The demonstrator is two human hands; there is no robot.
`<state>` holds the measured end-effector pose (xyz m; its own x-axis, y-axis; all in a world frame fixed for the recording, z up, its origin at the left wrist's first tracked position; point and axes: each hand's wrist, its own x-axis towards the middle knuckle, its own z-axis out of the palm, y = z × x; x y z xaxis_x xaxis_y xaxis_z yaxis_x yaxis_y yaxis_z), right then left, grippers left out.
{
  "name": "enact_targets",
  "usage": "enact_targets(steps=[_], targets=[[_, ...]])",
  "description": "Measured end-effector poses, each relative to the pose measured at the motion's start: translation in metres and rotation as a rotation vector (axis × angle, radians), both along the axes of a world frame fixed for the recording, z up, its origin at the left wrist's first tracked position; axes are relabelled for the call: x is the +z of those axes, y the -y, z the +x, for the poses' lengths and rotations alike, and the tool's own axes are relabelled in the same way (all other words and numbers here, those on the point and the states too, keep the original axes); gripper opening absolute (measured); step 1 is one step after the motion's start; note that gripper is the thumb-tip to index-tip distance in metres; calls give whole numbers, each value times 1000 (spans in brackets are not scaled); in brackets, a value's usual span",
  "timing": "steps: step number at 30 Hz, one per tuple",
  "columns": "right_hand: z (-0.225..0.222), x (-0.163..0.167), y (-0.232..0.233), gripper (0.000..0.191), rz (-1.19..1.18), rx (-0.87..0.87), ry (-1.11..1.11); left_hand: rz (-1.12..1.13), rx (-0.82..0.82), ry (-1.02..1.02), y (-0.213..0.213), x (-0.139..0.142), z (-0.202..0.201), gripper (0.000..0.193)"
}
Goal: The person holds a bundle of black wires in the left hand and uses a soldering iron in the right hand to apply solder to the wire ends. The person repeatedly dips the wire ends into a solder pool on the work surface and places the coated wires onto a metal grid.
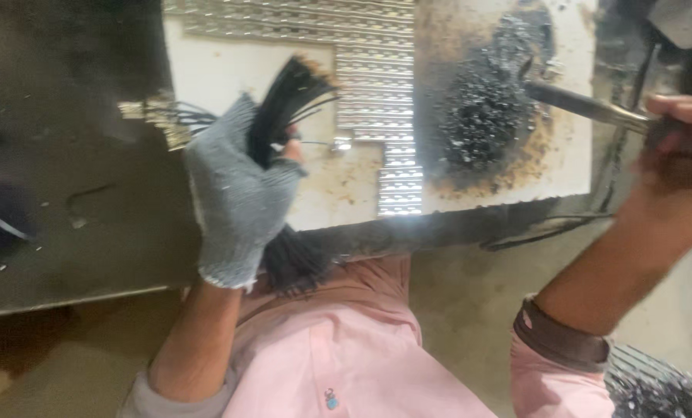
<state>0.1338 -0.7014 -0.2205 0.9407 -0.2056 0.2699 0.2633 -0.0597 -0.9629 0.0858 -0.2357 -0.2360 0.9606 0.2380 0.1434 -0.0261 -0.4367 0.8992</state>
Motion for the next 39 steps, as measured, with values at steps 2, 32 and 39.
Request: enact_targets(steps=[2, 32, 39], targets=[[7, 6, -3, 20, 8, 0, 1, -37, -1, 31, -1, -1, -5, 14], [-23, 31, -151, 12, -343, 346, 453, -29, -17, 66, 21, 6, 8, 11], [-14, 36, -162, 19, -224, 471, 256, 56, 43, 58, 21, 7, 8, 9]])
